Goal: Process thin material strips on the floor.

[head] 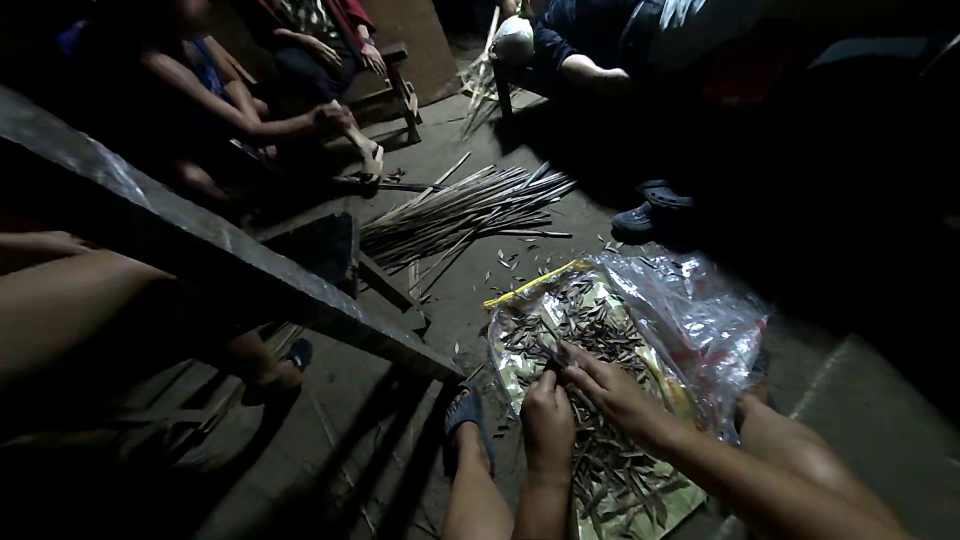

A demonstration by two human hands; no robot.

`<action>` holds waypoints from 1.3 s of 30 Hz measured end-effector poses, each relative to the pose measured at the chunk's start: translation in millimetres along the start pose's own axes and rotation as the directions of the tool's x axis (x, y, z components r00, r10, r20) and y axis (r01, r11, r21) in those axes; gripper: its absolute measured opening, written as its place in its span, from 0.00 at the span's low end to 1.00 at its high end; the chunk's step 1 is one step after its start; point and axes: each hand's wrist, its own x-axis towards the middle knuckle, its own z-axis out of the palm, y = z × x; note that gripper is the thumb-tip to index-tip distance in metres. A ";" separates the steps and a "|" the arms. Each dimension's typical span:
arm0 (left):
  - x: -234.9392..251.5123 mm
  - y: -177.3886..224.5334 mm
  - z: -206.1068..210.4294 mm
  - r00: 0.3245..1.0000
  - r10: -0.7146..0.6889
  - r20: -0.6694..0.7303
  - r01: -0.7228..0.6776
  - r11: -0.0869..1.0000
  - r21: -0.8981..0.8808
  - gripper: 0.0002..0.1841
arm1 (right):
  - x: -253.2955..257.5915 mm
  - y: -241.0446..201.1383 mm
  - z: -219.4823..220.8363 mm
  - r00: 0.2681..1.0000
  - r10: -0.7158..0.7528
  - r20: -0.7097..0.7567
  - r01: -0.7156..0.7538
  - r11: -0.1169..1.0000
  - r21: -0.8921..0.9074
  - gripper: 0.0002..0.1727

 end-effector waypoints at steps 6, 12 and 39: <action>-0.9 -1.4 4.6 0.994 0.090 -0.069 -0.082 0.991 0.108 0.09 | -0.5 1.8 7.7 0.999 -0.009 -0.035 0.009 1.000 0.006 0.30; -3.9 -2.1 13.4 0.978 0.178 -0.105 -0.167 0.981 0.099 0.12 | -0.4 0.3 10.7 0.988 -0.018 -0.154 0.002 0.994 -0.109 0.29; 3.8 11.0 -5.6 0.873 -0.216 0.438 0.445 0.720 -0.532 0.11 | 16.5 3.5 -23.7 0.984 0.167 -0.064 -0.103 0.821 0.562 0.08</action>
